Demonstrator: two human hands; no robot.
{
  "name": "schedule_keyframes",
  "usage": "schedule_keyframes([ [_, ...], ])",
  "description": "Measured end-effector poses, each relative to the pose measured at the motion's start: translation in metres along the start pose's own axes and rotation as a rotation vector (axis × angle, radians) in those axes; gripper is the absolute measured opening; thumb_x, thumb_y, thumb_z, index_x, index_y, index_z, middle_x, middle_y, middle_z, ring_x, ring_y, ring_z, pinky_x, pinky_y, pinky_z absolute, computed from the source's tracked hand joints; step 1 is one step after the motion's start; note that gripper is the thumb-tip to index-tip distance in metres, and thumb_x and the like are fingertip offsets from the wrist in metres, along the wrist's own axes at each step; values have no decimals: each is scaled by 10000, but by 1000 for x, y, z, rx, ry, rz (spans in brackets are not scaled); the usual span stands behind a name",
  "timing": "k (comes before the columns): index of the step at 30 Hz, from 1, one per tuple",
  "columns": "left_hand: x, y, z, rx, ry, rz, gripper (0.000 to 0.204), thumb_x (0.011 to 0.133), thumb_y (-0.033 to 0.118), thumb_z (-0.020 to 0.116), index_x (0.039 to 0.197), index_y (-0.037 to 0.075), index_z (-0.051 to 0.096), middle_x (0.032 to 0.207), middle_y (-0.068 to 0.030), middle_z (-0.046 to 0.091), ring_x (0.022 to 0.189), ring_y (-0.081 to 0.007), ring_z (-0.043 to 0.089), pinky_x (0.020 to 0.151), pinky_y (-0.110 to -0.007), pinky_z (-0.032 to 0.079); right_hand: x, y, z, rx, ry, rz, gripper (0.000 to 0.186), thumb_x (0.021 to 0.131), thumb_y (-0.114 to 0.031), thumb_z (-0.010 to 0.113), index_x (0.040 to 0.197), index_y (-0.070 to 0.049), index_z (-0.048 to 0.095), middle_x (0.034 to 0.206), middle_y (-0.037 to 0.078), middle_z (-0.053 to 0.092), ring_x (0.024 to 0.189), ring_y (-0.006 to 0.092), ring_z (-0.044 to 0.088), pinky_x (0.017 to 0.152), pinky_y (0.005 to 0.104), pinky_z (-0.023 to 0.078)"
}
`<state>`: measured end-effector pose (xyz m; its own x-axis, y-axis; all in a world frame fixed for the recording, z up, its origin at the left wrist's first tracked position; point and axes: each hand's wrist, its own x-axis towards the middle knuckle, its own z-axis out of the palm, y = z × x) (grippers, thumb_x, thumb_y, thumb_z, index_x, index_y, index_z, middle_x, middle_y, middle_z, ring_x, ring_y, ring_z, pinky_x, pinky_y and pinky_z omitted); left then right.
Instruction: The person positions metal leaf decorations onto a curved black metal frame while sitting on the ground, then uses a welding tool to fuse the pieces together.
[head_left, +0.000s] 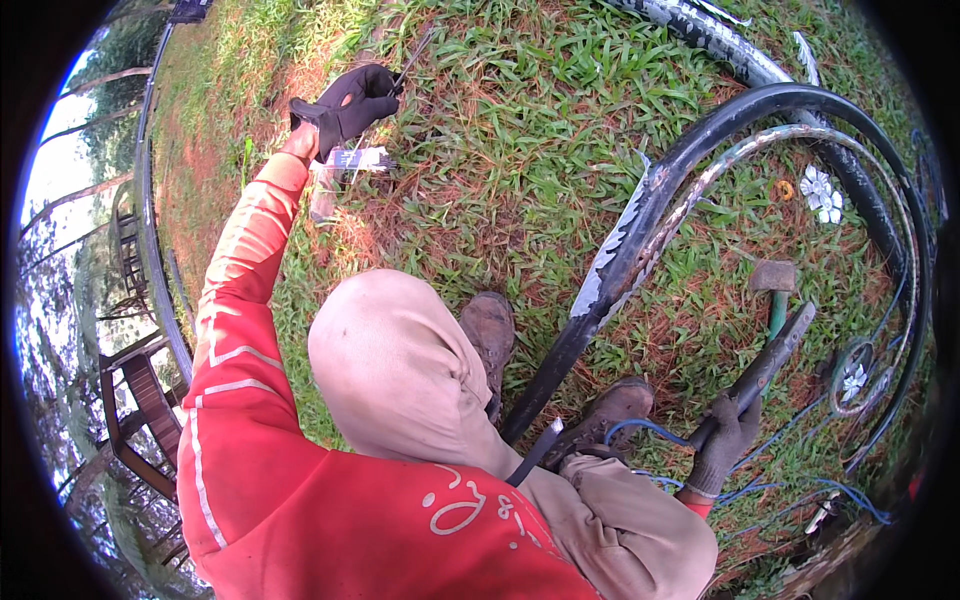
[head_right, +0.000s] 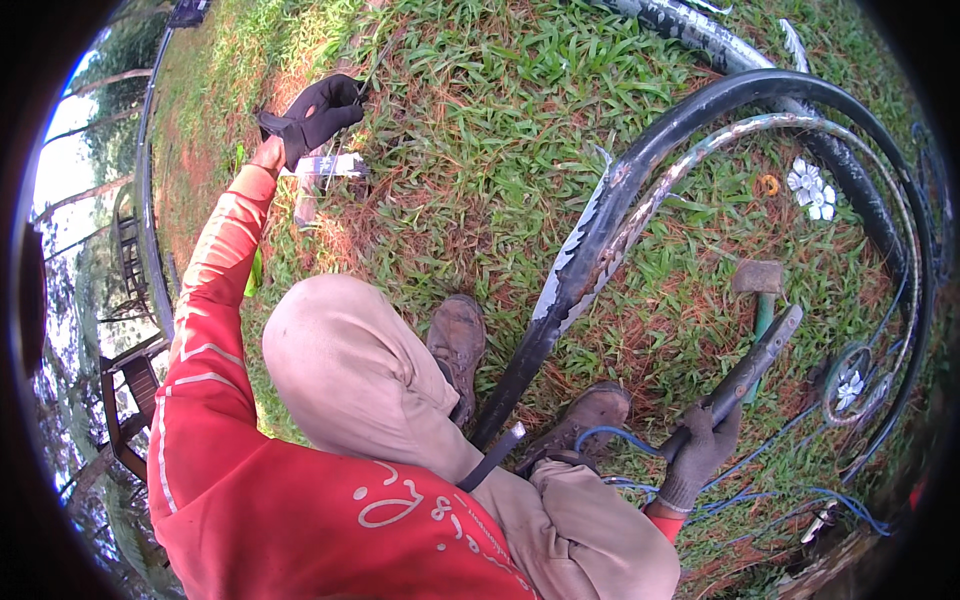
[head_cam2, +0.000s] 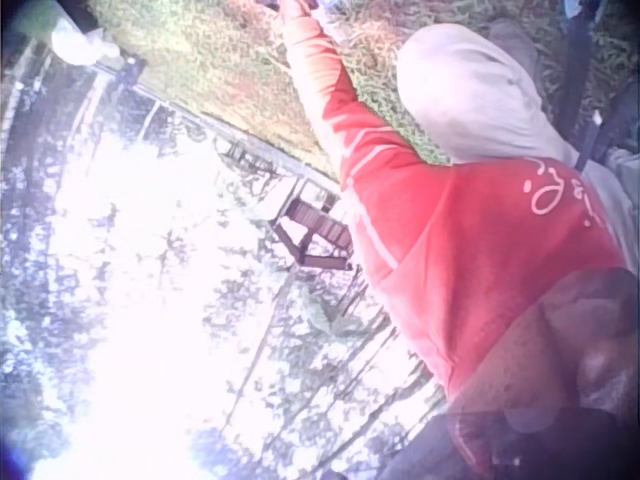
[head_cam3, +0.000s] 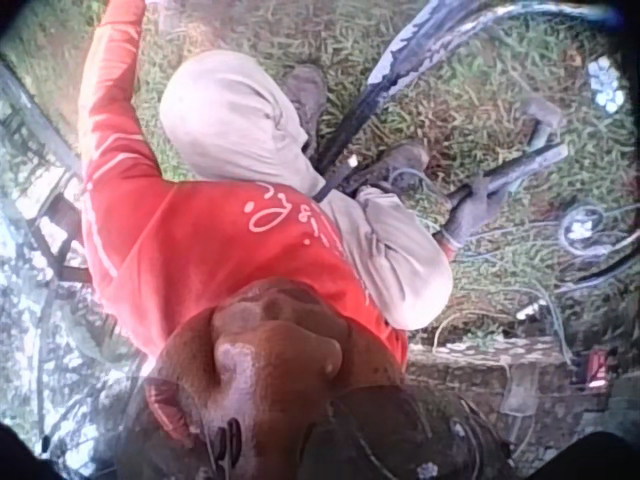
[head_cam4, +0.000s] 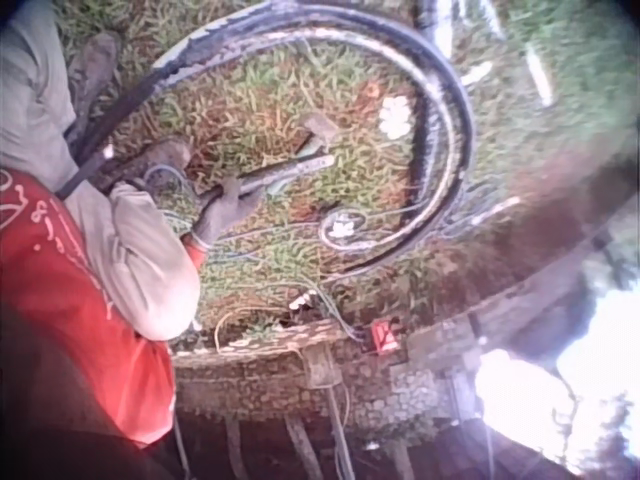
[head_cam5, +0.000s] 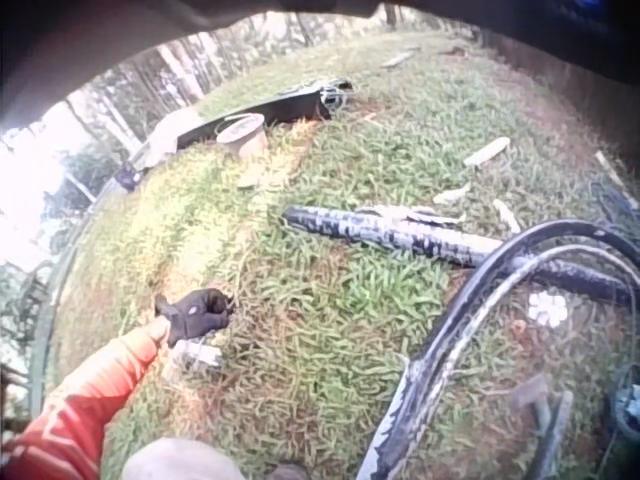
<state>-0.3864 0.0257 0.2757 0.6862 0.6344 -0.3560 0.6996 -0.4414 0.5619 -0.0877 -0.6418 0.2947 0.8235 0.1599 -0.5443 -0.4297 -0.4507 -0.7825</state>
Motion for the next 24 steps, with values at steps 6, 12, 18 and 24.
schedule_keyframes([
  [6,5,-16,8,-57,38,56,253,995,177,785,1192,26,735,1029,-36,764,939,-134,680,869,-342,565,-11,-10,6,-46,29,-31,270,892,-91,670,1144,-17,605,861,58,626,624,155,627,553,296,537],
  [12,28,-21,4,-108,13,66,426,1011,188,784,1398,18,729,1310,-129,810,1196,-214,757,1083,-369,576,-12,-7,1,-73,14,-27,258,892,-90,672,1134,-30,607,838,42,616,621,156,625,557,299,538],
  [18,40,-10,9,21,-26,35,424,1034,171,771,1421,8,711,1328,-109,794,1215,-194,725,1106,-362,554,-16,-9,0,-75,8,-24,256,897,-95,674,1137,-35,609,849,43,620,624,158,627,565,304,548],
  [24,48,-25,15,58,-40,38,456,990,203,812,1414,50,743,1298,-108,819,1180,-191,760,1055,-364,585,-17,-9,-2,-72,4,-45,266,903,-106,682,1148,-32,611,865,47,624,624,156,631,569,302,554],
])
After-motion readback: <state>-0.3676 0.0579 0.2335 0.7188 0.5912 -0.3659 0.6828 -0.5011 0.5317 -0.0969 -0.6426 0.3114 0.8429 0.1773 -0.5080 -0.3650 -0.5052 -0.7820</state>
